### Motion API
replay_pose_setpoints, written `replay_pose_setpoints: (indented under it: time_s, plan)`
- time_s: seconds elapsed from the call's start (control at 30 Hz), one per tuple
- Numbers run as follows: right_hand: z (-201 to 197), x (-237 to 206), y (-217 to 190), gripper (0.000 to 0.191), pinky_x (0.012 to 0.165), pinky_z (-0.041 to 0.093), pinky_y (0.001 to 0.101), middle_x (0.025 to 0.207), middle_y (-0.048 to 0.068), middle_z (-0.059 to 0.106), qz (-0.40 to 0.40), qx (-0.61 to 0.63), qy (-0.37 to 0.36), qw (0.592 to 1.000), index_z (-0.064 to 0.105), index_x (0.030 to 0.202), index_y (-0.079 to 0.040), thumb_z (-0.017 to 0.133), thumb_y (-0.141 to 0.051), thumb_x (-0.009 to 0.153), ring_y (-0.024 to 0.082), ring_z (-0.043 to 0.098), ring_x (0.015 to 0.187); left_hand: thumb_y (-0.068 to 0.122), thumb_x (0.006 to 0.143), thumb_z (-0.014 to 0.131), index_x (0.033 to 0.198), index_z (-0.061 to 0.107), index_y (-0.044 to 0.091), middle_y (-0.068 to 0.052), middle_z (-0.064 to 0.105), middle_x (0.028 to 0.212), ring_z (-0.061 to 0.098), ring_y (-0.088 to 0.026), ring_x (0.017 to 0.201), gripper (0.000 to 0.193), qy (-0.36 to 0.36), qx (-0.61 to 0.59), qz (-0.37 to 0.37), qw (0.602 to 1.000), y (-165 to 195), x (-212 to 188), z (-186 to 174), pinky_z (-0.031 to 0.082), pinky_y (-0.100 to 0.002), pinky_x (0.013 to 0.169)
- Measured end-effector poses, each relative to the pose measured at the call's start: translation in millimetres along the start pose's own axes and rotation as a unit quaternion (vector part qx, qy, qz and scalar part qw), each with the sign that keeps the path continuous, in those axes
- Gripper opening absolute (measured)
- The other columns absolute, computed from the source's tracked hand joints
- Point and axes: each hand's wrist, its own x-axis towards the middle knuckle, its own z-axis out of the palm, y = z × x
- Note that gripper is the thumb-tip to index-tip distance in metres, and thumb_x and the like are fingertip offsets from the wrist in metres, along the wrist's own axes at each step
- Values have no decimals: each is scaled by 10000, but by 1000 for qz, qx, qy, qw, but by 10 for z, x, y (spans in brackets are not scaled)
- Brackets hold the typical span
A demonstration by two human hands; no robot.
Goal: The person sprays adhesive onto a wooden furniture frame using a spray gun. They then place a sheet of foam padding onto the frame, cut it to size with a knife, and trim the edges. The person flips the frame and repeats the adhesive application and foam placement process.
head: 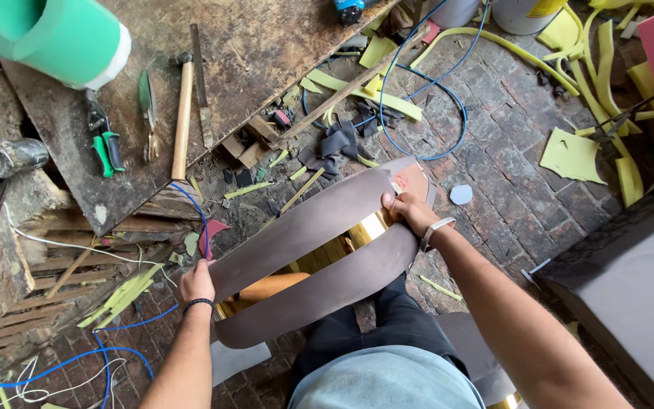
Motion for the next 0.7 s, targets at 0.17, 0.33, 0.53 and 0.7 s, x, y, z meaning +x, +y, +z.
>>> replay_pose_setpoints:
  time_s: [0.17, 0.33, 0.53, 0.7]
  plan:
    - [453, 72, -185, 670, 726, 496, 327, 871, 35, 668, -11, 113, -73, 991, 688, 976, -69, 629, -712, 798, 154, 627, 798, 425, 849, 665, 1105, 729, -27, -192, 736, 1167, 703, -333, 1027, 523, 17, -301, -171, 938, -320, 223, -62, 558, -443, 865]
    - [668, -50, -432, 731, 665, 444, 373, 826, 72, 595, 8, 112, -29, 993, 678, 954, 31, 711, -694, 866, 198, 560, 742, 417, 879, 571, 1104, 724, 55, -137, 730, 1116, 700, -292, 980, 452, -96, -467, -206, 854, -547, 396, -103, 556, -425, 904]
    - [250, -328, -660, 756, 684, 532, 375, 801, 101, 690, 12, -16, 93, 995, 725, 919, -8, 667, -745, 759, 225, 695, 750, 601, 954, 469, 1272, 648, 129, -98, 662, 1256, 626, -306, 1118, 596, -244, -512, -238, 789, -367, 217, 563, 469, -480, 983]
    - [215, -345, -371, 839, 767, 530, 415, 842, 165, 720, -33, -210, 167, 963, 737, 872, -13, 611, -836, 770, 291, 712, 814, 517, 946, 454, 1552, 447, 159, -79, 531, 1522, 439, -235, 1422, 704, -278, -295, -52, 913, -33, -80, 1112, 272, -472, 1144]
